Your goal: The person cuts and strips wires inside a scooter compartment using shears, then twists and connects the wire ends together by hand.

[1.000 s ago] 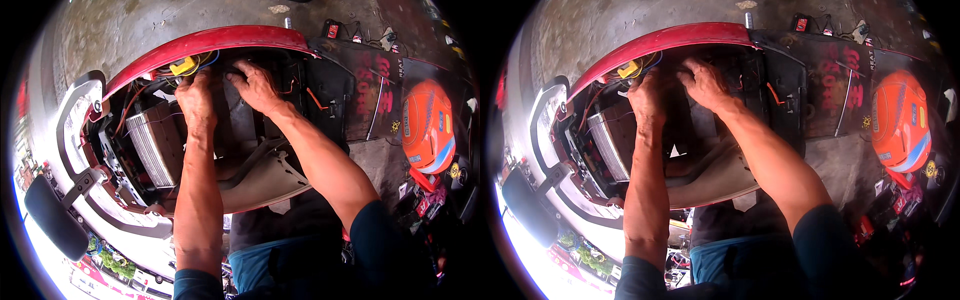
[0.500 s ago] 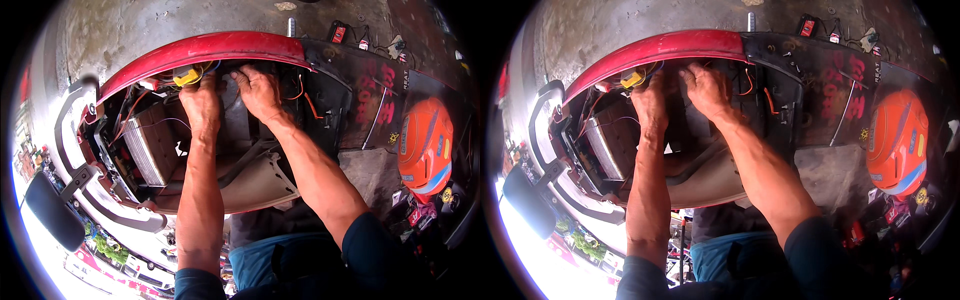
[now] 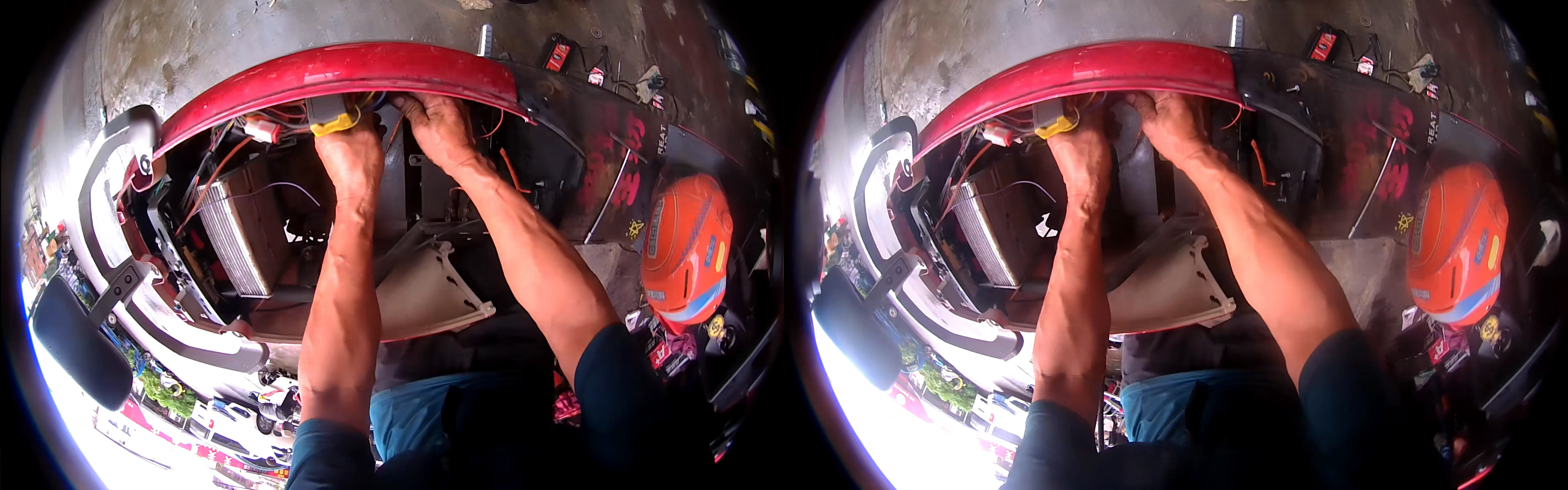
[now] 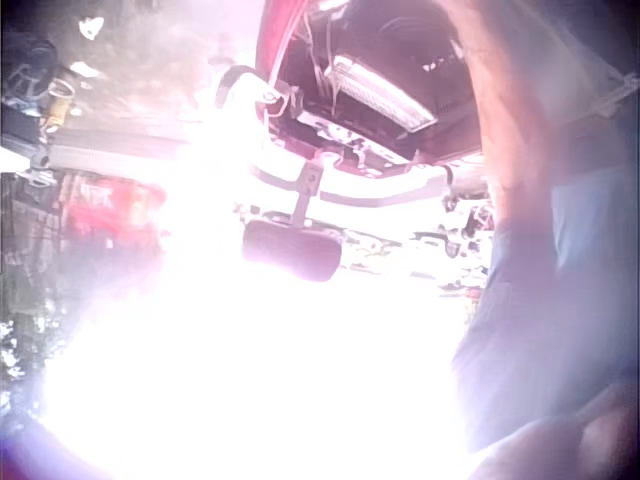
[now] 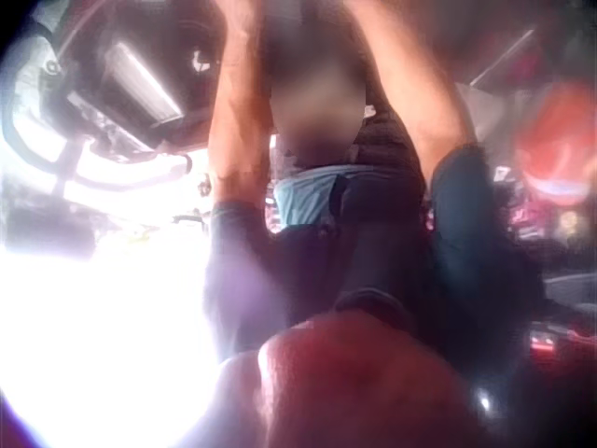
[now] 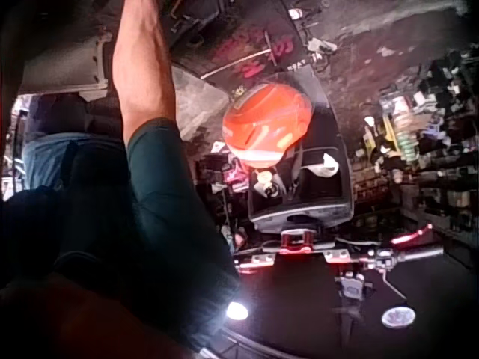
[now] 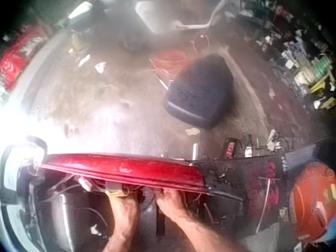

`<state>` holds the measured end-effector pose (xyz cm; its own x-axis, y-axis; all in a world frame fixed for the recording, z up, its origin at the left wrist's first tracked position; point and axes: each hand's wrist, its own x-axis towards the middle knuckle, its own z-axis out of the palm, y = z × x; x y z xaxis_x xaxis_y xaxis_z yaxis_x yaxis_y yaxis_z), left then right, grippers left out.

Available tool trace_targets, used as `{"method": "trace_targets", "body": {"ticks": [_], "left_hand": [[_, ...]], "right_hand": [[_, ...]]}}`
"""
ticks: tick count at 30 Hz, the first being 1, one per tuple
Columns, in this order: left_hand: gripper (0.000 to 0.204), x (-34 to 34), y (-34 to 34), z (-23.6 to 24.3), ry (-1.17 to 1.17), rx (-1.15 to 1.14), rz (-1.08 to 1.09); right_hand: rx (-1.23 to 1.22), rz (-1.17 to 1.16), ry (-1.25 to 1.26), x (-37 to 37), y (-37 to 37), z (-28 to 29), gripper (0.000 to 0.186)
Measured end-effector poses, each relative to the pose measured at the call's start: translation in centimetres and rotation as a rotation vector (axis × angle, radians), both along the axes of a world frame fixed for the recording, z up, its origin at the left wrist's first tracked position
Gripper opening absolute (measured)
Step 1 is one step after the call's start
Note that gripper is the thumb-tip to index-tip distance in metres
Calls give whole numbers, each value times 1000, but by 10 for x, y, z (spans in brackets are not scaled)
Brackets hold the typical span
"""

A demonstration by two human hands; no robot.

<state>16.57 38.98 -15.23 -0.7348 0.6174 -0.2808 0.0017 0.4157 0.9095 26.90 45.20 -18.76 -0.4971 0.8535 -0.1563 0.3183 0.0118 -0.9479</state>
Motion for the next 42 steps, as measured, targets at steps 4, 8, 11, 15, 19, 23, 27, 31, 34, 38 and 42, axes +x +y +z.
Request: {"method": "trace_targets", "body": {"ticks": [4,8,11,15,19,23,27,31,34,38,42], "left_hand": [[9,6,15,-16,112,259,125],[11,-14,4,-23,10,204,-52],[15,2,5,2,-50,164,-84],[21,-12,9,-3,37,-37,-130],[31,-14,0,-8,42,-97,-198],[37,-8,-16,17,-305,-247,-266],[23,15,-5,0,-413,-117,-260],[19,20,-5,-15,-439,-95,-232],[23,24,-11,-22,-426,-129,-236],[14,71,10,-52,-462,-54,-249],[18,43,-10,-50,-436,-187,-177]], "right_hand": [[185,20,-83,-4,20,-6,24],[-72,-52,38,-10,9,3,28],[-51,-104,-94,0,-5,1,29],[-115,-180,66,-20,-9,-6,25],[-128,-258,-87,-10,-22,-10,21],[103,-232,-237,-2,-45,5,19],[192,-320,-249,7,-56,2,22],[353,-492,-302,9,-78,16,22],[6,-695,-175,11,-94,25,20],[-600,-1523,419,90,-97,-103,14],[-933,-1346,94,56,-97,-49,19]]}}
